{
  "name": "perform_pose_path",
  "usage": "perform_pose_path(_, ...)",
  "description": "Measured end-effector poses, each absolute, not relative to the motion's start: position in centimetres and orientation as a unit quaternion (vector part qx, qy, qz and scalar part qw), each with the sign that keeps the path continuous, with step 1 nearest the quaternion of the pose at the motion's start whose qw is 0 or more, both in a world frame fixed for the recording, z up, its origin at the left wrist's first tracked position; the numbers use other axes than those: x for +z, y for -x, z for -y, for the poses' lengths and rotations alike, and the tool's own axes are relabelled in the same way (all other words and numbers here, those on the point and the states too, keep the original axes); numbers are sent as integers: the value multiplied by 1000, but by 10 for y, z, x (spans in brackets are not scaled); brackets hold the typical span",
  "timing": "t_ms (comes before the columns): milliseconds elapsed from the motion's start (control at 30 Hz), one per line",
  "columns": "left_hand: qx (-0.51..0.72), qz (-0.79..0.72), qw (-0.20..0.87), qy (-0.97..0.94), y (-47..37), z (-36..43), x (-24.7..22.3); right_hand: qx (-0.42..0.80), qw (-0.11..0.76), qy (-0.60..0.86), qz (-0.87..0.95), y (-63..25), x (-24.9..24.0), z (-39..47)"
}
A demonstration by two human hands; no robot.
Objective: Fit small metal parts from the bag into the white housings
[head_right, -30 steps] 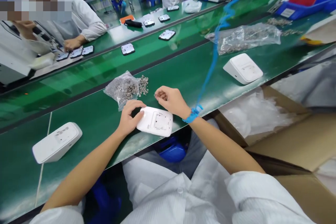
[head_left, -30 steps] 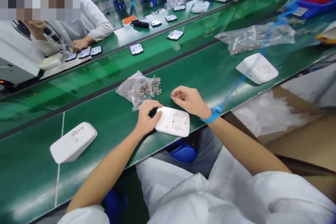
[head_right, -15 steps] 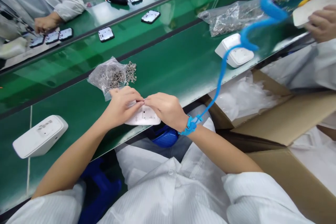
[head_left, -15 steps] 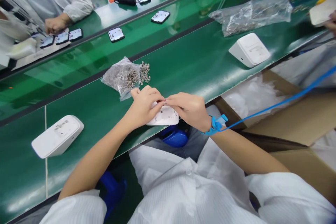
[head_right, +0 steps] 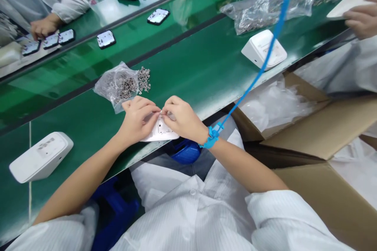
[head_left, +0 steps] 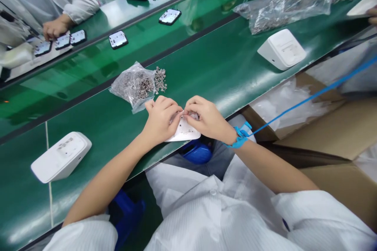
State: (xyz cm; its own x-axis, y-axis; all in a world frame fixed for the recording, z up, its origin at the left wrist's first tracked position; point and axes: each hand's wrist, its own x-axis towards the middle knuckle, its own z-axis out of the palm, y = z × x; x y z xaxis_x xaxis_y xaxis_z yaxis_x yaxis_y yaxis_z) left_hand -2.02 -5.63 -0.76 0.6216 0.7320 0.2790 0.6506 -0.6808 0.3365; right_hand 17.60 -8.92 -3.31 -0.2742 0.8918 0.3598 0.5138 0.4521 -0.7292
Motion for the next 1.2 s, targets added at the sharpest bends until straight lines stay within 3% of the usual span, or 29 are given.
perform_pose_path(167,204,-462,95,-858,18,59,-12,235,384,470,759,-173,-36,87)
perform_pose_path(467,130,-446,132,-876,18,56,-11,261,373,481,749,-172,-39,78)
perform_pose_path(767,99,-453,154,-873,18,53,-9,146,480,443,743,-171,-64,105)
perform_pose_path(1200,75,-496,229,-834,13,48,-2,136,496,433,740,-171,-69,105)
